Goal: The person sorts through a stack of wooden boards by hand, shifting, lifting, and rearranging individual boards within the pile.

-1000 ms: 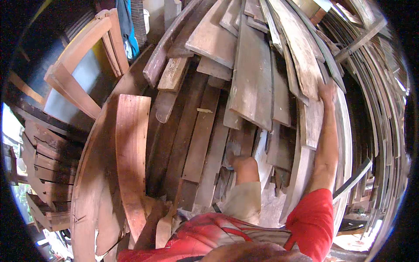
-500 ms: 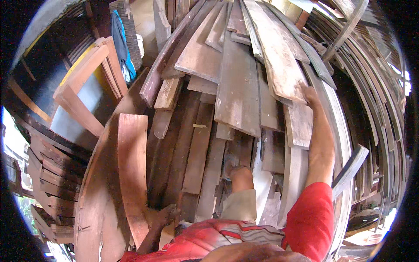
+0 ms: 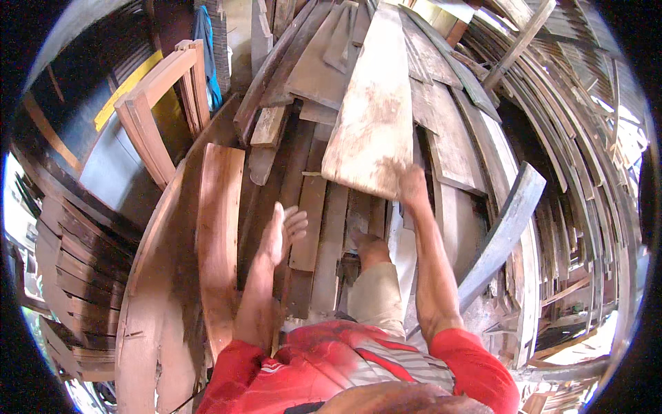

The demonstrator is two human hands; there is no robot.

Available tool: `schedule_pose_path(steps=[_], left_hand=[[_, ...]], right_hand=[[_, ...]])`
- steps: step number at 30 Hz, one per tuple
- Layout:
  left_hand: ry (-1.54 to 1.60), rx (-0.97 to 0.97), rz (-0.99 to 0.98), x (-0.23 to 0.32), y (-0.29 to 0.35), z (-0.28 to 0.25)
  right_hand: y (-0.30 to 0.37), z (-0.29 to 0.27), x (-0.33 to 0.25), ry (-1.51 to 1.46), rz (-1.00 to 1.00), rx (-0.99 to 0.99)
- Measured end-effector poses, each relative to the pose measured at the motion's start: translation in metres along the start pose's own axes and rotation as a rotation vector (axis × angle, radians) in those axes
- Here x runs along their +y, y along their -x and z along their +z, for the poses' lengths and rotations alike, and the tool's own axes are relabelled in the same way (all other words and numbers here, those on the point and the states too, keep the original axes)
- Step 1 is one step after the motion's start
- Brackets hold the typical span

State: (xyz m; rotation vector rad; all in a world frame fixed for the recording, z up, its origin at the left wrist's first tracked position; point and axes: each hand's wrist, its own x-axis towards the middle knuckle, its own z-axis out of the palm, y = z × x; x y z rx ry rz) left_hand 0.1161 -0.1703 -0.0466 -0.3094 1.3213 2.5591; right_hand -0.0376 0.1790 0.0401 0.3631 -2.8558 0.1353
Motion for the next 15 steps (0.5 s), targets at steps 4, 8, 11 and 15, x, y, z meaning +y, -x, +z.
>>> schedule_pose_path(steps=[4, 8, 11, 15], left_hand=[[0.029, -0.205, -0.108, 0.025, 0.002, 0.005], [0.106, -0.536, -0.225, 0.031, 0.03, 0.058], [0.232, -0.603, -0.304, 0.023, 0.04, 0.083], [0.257, -0.46, -0.281, 0.02, 0.045, 0.105]], right_hand=[[0.114, -0.027, -0.047, -0.2, 0.101, 0.132], [0.182, -0.09, -0.085, -0.639, 0.6, 0.04], [0.194, -0.101, -0.092, -0.765, 0.639, 0.115], [0.204, -0.064, -0.086, -0.821, 0.621, 0.277]])
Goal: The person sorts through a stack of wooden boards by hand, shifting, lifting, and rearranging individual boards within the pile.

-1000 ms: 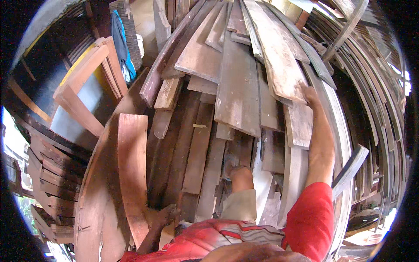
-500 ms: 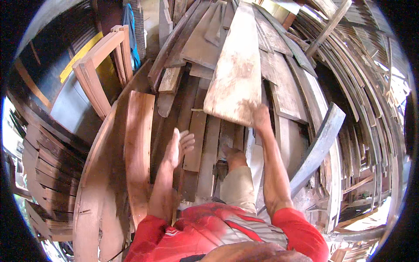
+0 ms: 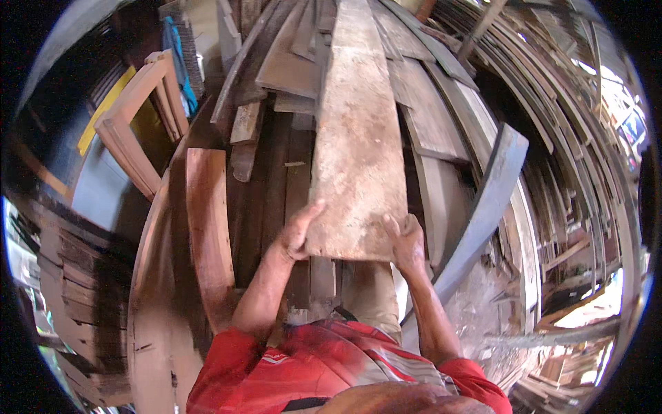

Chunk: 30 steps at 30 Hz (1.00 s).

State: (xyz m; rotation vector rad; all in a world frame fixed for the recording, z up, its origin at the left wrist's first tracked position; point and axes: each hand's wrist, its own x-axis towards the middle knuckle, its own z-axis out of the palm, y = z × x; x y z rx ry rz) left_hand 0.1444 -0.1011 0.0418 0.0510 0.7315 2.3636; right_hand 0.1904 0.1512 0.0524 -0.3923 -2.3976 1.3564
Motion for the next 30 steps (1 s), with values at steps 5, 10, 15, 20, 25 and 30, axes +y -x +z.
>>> schedule_pose_path(steps=[5, 10, 15, 20, 25, 30], left_hand=[[-0.294, 0.243, 0.136, 0.062, 0.048, -0.002], [-0.461, 0.291, 0.175, 0.09, 0.099, -0.013], [-0.418, 0.354, 0.067, 0.021, 0.091, -0.015], [-0.702, 0.19, 0.04, -0.128, 0.016, -0.031], [-0.398, 0.091, 0.063, -0.159, 0.003, 0.006], [-0.371, -0.062, 0.011, -0.162, -0.001, 0.037]], right_hand=[[0.038, 0.022, -0.083, -0.278, 0.268, -0.225], [0.075, 0.063, -0.078, -0.734, 0.349, -0.379], [0.086, 0.023, -0.061, -0.496, 0.346, -0.241], [0.062, -0.066, 0.009, -0.105, 0.04, -0.018], [0.037, -0.116, 0.062, 0.126, 0.084, 0.001], [0.01, -0.153, 0.029, 0.004, 0.096, -0.013]])
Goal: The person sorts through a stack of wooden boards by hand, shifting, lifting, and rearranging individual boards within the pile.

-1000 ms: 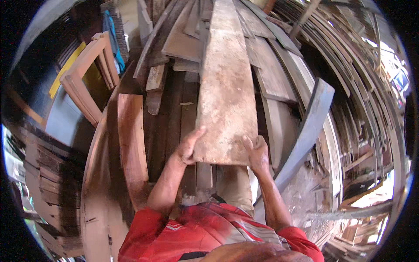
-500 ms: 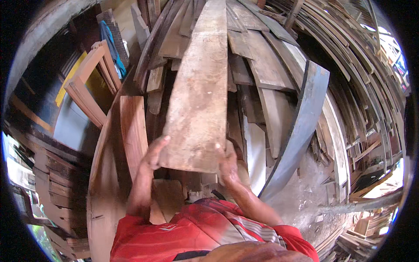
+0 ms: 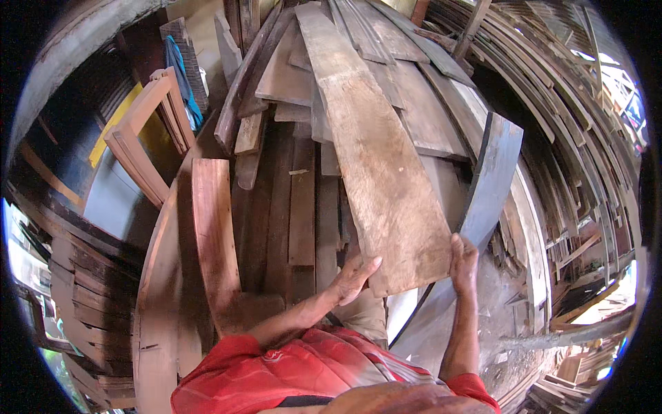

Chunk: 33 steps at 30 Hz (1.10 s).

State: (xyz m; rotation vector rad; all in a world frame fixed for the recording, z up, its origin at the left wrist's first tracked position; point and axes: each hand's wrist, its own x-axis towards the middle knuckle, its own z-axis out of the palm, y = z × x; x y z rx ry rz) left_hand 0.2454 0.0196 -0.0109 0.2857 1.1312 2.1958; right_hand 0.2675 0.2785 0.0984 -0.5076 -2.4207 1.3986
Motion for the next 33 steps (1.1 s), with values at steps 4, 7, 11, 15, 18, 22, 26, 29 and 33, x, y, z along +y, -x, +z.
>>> schedule_pose_path(steps=[4, 7, 11, 15, 18, 22, 26, 29, 33], left_hand=[[-0.231, 0.088, 0.14, 0.021, 0.001, 0.019], [-0.15, 0.036, 0.035, 0.024, 0.007, 0.019], [-0.088, 0.038, 0.164, 0.004, -0.003, 0.012], [-0.087, -0.064, 0.079, 0.004, -0.002, 0.003], [-0.045, -0.137, 0.068, 0.011, -0.001, 0.004], [-0.012, -0.156, 0.26, -0.039, -0.031, -0.003], [0.337, -0.224, -0.074, -0.049, -0.046, -0.008], [0.307, -0.189, -0.075, -0.047, -0.049, -0.014], [0.049, -0.12, 0.167, 0.018, -0.051, -0.035]], right_hand=[[-0.01, -0.008, 0.006, 0.09, -0.026, -0.033], [-0.006, -0.009, -0.005, -0.145, 0.041, -0.132], [-0.005, -0.012, -0.003, -0.372, 0.013, -0.273], [-0.005, -0.005, -0.024, -0.205, 0.0, -0.275], [-0.01, -0.01, -0.014, -0.098, -0.009, -0.248], [-0.018, -0.009, -0.02, 0.077, -0.001, -0.197], [-0.033, -0.004, -0.02, 0.241, -0.1, -0.22], [-0.043, 0.003, -0.028, 0.326, -0.14, -0.203], [-0.06, 0.028, -0.087, 0.11, -0.1, -0.239]])
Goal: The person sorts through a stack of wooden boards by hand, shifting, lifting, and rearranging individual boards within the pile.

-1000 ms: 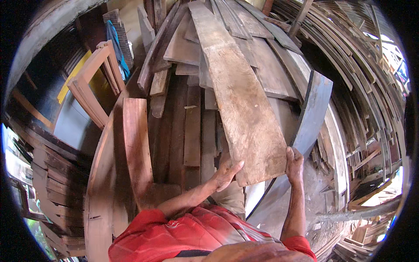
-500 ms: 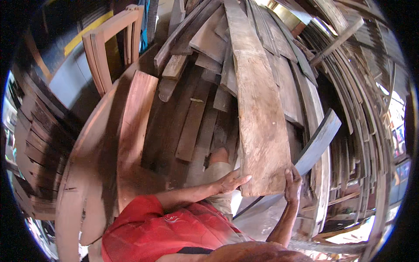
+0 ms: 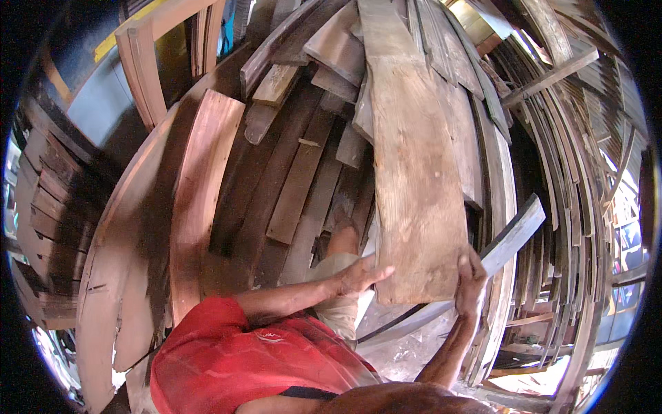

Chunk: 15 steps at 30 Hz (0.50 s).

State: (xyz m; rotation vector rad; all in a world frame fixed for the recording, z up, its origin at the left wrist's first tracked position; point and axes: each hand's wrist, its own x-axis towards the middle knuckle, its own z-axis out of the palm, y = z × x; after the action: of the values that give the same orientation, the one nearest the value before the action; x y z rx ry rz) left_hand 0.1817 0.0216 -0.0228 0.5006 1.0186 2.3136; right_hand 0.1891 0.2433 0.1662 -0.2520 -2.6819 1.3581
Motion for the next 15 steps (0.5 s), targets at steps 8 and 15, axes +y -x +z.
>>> schedule_pose_path(steps=[8, 15], left_hand=[[0.437, 0.299, 0.345, 0.074, 0.08, 0.008], [0.336, 0.457, 0.48, 0.027, 0.119, -0.029]], right_hand=[[0.002, 0.072, -0.055, -0.19, 0.012, -0.062], [0.015, 0.135, -0.064, -0.429, -0.08, -0.14]])
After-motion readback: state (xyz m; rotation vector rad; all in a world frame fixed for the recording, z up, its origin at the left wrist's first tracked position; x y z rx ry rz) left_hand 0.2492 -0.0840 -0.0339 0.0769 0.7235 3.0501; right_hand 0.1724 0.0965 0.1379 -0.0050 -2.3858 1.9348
